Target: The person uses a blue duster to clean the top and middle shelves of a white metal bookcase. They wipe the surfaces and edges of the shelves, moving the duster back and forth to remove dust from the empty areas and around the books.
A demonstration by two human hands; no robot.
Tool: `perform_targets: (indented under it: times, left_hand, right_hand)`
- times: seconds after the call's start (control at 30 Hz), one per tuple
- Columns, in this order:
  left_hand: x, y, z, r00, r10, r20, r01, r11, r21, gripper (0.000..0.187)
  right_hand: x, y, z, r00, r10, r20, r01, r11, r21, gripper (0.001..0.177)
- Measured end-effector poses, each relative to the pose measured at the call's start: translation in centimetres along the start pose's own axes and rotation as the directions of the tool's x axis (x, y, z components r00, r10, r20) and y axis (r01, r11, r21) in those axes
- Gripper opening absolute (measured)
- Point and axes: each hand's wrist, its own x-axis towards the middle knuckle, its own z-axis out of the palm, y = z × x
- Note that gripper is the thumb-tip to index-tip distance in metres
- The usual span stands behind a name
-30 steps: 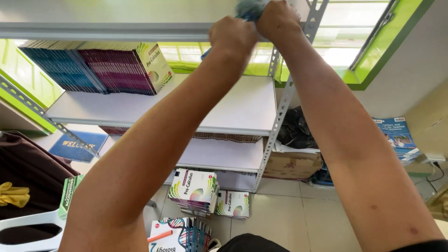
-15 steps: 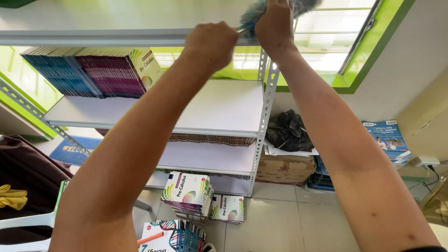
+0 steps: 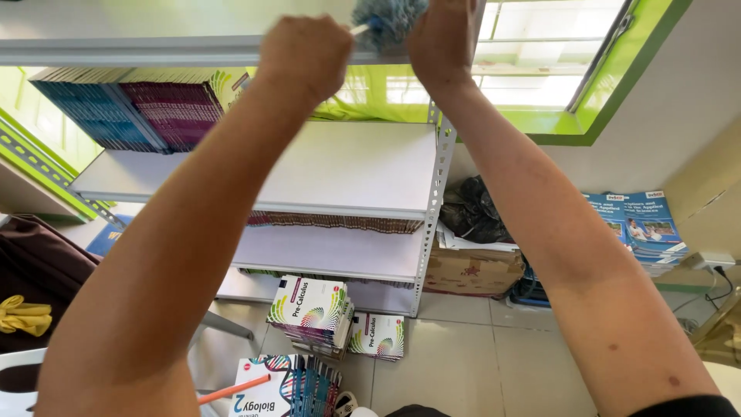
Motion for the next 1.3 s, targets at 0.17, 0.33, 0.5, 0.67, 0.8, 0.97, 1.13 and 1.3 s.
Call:
perform_targets:
  times: [0.17,0.33,0.5,0.67,0.8,0.97,1.13,1.3]
  left_hand:
    - [-0.8,0.9,-0.5,0.975,0.163,-0.15,-0.171,0.984,-0.042,0.042]
    - [-0.5,-0.6,1.5,0.998,-0.027,-0.048,0.028,0.999,0.032,0.033]
    - [-2.3,1.5,0.1,0.977,0.114,-0.178,-0.119,0.993,-0.018,0.044]
    - [-2.2,0.3,0.8,0.999,-0.041,0.013,0.041,0.999,0.021,0.038]
    - [-2.7,4.2,3.6,0.989,-0.139,0.043,0.145,0.972,-0.185,0.059]
    - [-3.8,9.7,9.8,0.976,-0.189,0.103,0.204,0.655,-0.727,0.076]
    - [-5.0,9.1,12.9,0.982,0.153,0.116,-0.003,0.618,-0.786,0.076]
    - [-2.6,7.4,8.0,0.931,0.257,0.26,-0.047,0.789,-0.613,0.038]
  right_hand:
    - [0.7,-1.2,1.2,0.996,0.084,0.016,-0.081,0.989,-0.123,0.007]
    - [0.4,-0.1,2.8,0.97,0.208,0.127,-0.21,0.978,-0.001,0.003]
    - [0.5,-0.5,3.5,0.985,0.167,0.039,-0.167,0.986,0.01,0.02]
    - [-0.9,0.4,5.1,0.959,0.25,0.133,-0.261,0.962,0.075,0.029]
    - [-1.0,-3.9,4.0,0.721,0.652,0.234,-0.69,0.705,0.164,0.032]
    - [-2.5,-9.6,-0.8,-0.06,0.468,0.882,-0.88,-0.441,0.175,0.028]
    - [-8.0,-7.3,-3.0,0.02,0.576,0.817,-0.948,-0.248,0.198,0.037]
    - [-14.3,-3.3,-3.0,0.526,0.665,0.53,-0.847,0.357,0.394,0.034]
